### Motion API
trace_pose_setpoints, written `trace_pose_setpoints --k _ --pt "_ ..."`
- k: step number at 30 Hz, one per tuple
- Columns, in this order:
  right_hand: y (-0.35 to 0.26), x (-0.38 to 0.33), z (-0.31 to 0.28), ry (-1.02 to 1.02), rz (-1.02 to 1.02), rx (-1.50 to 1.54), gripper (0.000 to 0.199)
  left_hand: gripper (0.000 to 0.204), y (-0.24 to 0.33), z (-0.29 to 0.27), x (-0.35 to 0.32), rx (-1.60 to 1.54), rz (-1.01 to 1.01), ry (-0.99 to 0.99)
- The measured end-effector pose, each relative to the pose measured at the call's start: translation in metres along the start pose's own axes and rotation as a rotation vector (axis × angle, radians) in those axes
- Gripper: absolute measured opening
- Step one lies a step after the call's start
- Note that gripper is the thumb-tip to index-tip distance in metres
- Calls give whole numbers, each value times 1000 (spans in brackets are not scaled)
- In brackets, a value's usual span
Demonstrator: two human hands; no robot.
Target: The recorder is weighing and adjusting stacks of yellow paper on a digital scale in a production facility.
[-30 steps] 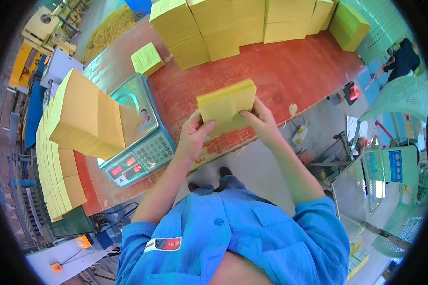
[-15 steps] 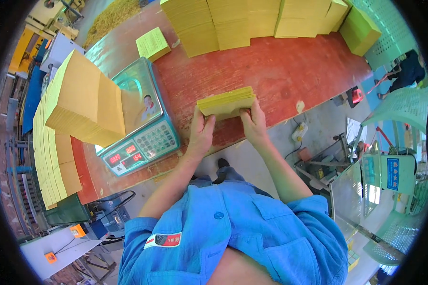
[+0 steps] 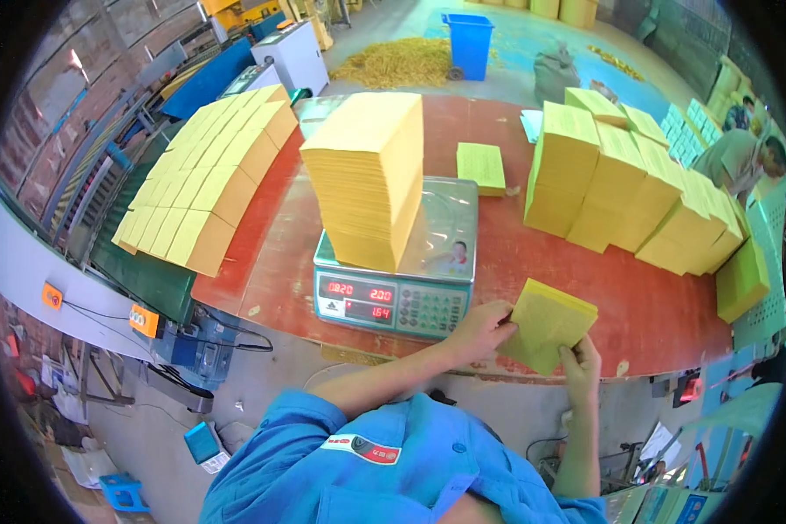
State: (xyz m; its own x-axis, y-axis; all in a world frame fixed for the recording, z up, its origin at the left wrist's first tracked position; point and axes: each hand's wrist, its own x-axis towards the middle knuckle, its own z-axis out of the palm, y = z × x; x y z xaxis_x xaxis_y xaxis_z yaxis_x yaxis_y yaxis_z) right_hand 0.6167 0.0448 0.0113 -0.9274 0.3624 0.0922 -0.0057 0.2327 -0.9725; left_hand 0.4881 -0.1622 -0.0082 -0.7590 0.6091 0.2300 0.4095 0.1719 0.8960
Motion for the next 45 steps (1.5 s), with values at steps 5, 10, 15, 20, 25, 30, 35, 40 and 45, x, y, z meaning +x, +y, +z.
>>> trace_pose_setpoints --k 5,10,15,20,25,30,35,40,45 --pt "-121 30 23 -210 65 130 40 25 104 -112 -8 -430 -56 22" --pt "-238 106 122 -197 -144 375 40 19 154 -261 42 -338 -68 169" --pt "-276 204 199 -286 -181 512 32 23 126 -376 106 -342 -35 122" --pt "-257 231 237 -258 -60 414 23 23 82 -409 122 -305 -237 85" --pt "-250 225 249 -177 10 276 23 22 59 -415 121 -342 -274 23" --pt "-250 220 252 -118 21 225 24 21 48 -412 123 -337 -300 -11" --pt "-245 219 249 -125 16 230 25 20 45 -408 123 -364 -295 -21" --pt "-250 208 251 -88 35 228 26 20 43 -409 125 -361 -298 -44" --pt "-246 208 249 -59 47 198 29 20 44 -403 125 -306 -297 -5"
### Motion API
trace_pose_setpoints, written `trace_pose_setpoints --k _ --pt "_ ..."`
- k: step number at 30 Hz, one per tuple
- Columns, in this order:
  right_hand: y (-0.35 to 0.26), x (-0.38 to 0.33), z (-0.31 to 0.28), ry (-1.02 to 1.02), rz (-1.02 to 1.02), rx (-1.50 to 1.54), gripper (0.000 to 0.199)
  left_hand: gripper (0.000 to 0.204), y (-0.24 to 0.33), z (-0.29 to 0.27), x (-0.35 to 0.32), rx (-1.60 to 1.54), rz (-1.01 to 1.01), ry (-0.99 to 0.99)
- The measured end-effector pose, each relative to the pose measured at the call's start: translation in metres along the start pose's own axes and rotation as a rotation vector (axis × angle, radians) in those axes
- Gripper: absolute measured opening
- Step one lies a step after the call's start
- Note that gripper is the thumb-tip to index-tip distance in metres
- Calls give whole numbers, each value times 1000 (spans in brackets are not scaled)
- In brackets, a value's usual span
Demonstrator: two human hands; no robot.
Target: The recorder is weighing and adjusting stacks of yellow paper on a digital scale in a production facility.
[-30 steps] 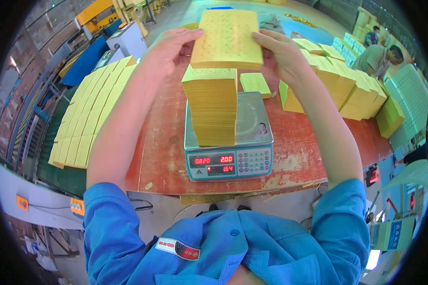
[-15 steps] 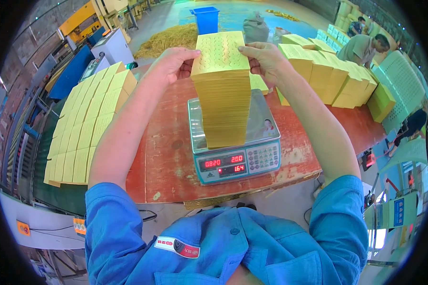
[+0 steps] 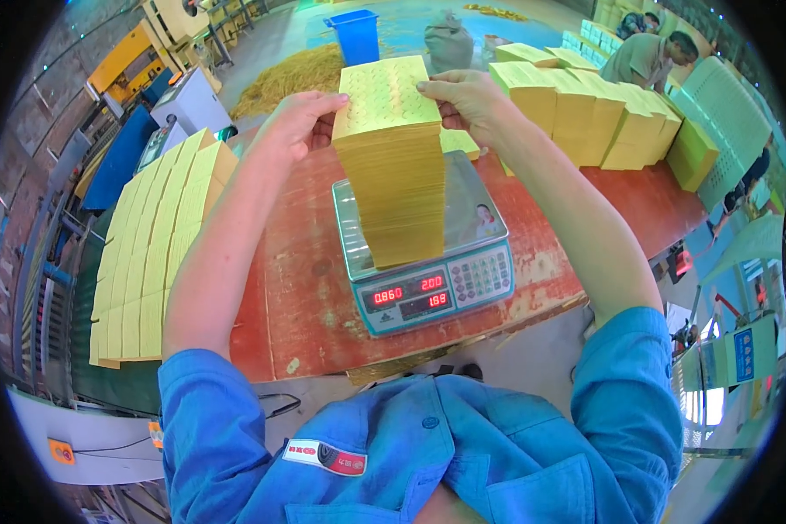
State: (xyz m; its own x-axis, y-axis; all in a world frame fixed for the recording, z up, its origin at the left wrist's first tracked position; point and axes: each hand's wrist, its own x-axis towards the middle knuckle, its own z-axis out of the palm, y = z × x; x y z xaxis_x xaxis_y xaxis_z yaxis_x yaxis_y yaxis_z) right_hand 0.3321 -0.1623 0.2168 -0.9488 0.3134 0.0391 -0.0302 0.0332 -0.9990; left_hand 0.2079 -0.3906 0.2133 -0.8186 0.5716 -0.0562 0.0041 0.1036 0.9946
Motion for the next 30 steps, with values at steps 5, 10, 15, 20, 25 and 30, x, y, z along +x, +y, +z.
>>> trace_pose_setpoints --k 5,10,15,20,25,30 --pt "5 5 0 2 -30 -41 26 20 -6 1 -2 -20 -6 44" --pt "10 1 1 15 -61 -69 27 25 -19 4 -3 17 25 145" --pt "22 -8 -7 44 -74 -6 30 28 -20 15 -27 -89 101 269" --pt "72 -29 -76 162 -112 -76 35 24 -67 -23 -79 -82 156 406" --pt "197 -62 -206 487 -14 -363 40 29 -207 -68 -164 371 66 617" --pt "302 -150 -271 552 6 -1268 40 37 -312 -62 -241 1113 59 615"
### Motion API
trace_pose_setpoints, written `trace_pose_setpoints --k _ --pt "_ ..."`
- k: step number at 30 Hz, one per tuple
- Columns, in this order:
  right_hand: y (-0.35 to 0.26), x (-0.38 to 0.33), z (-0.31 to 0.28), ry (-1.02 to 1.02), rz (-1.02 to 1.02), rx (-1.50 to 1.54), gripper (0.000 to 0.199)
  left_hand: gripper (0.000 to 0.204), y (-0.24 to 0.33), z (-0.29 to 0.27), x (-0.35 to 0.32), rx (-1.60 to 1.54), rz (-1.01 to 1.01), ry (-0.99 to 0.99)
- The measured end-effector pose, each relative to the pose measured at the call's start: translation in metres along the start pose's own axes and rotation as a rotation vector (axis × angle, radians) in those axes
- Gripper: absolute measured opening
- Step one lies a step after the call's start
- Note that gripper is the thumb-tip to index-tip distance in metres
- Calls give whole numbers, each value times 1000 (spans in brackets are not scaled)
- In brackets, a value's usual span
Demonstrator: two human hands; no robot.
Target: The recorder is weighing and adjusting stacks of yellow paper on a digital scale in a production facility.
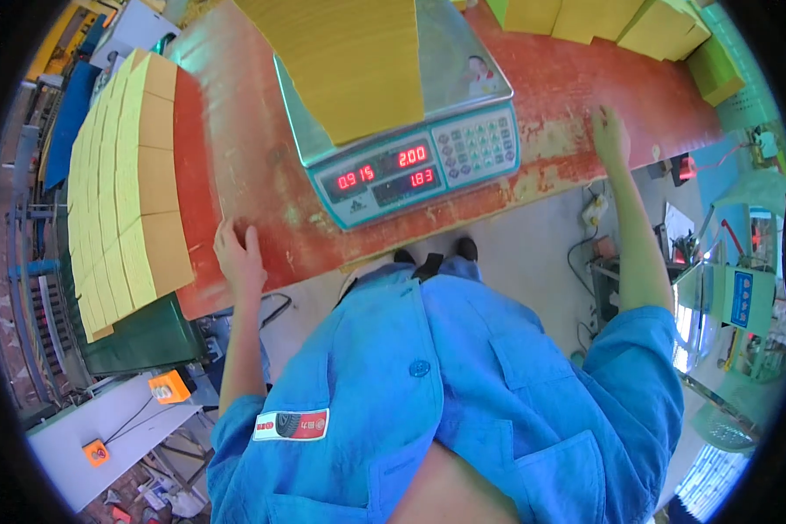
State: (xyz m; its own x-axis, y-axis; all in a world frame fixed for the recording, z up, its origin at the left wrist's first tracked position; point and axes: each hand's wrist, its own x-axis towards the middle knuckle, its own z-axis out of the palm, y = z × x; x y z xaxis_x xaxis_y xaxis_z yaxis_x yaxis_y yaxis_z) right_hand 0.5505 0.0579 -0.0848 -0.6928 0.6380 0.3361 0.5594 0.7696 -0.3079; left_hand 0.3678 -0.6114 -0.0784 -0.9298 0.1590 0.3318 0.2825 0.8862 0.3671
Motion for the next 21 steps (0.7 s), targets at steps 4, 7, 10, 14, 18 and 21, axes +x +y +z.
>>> trace_pose_setpoints --k 4,7,10,14,18,21 --pt "-6 -39 14 120 -82 -209 37 49 13 4 -21 188 118 -76" --pt "-15 -41 4 78 -65 -193 35 48 11 5 -22 193 156 -90" --pt "-14 -44 7 113 -78 -228 35 47 8 5 -25 203 136 -109" --pt "-15 -46 4 109 -59 -210 36 48 11 3 -26 196 130 -113" --pt "-13 -46 5 119 -57 -189 35 49 8 4 -24 211 120 -124" --pt "-12 -45 6 133 -52 -184 34 46 12 2 -19 185 132 -106"
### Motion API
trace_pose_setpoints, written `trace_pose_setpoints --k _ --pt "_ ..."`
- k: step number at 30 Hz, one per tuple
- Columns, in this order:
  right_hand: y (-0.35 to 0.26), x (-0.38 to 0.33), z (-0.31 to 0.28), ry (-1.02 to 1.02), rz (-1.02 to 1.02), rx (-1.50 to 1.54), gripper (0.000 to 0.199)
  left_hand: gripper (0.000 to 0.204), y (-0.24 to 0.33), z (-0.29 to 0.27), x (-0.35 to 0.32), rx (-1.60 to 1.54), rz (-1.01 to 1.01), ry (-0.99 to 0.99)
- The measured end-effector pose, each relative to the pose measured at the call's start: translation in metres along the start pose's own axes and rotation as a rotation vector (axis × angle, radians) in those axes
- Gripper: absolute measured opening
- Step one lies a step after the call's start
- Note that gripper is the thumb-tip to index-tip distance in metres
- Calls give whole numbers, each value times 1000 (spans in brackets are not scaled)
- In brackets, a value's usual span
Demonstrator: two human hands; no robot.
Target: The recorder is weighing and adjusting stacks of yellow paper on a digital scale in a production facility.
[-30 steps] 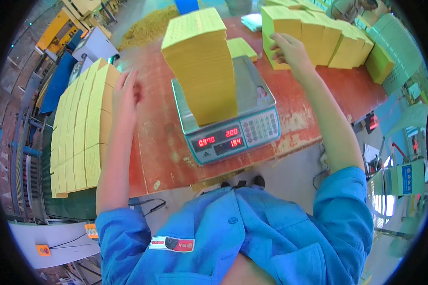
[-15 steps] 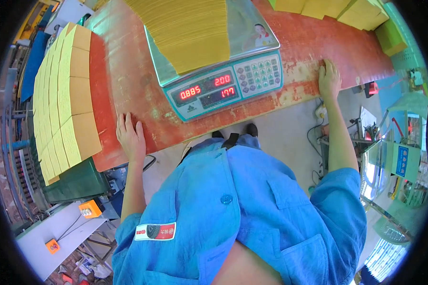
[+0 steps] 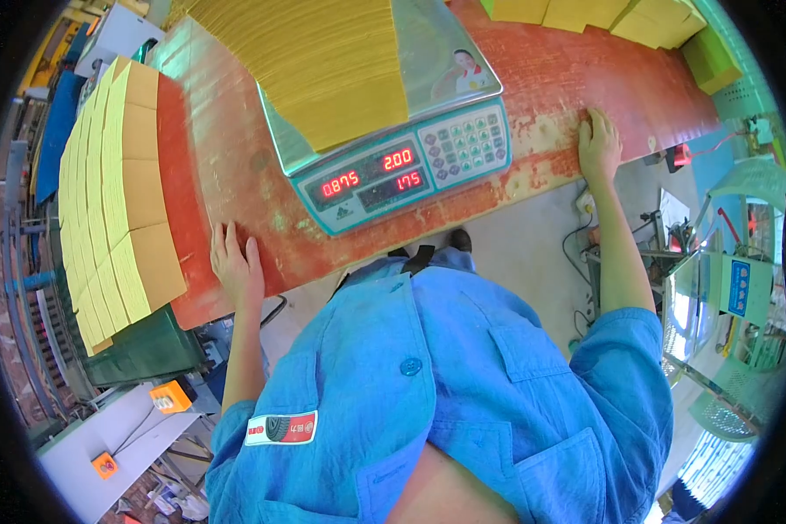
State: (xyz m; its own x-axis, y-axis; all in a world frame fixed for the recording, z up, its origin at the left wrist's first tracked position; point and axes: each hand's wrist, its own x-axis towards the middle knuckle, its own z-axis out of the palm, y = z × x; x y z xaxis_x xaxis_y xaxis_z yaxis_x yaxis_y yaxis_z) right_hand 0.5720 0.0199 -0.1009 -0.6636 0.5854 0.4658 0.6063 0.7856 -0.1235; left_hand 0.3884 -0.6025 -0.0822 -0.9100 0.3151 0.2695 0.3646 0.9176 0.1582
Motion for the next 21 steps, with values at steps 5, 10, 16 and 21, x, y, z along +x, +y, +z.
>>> trace_pose_setpoints --k 5,10,16,21 --pt "-8 5 -1 1 14 8 34 35 12 -24 39 -403 -98 50" --pt "-1 4 -7 7 28 55 33 26 114 -106 83 -566 154 326" --pt "-5 2 -8 53 27 79 34 16 226 -136 95 -695 649 224" --pt "-9 28 -18 26 -154 281 26 21 322 -117 111 -838 854 82"
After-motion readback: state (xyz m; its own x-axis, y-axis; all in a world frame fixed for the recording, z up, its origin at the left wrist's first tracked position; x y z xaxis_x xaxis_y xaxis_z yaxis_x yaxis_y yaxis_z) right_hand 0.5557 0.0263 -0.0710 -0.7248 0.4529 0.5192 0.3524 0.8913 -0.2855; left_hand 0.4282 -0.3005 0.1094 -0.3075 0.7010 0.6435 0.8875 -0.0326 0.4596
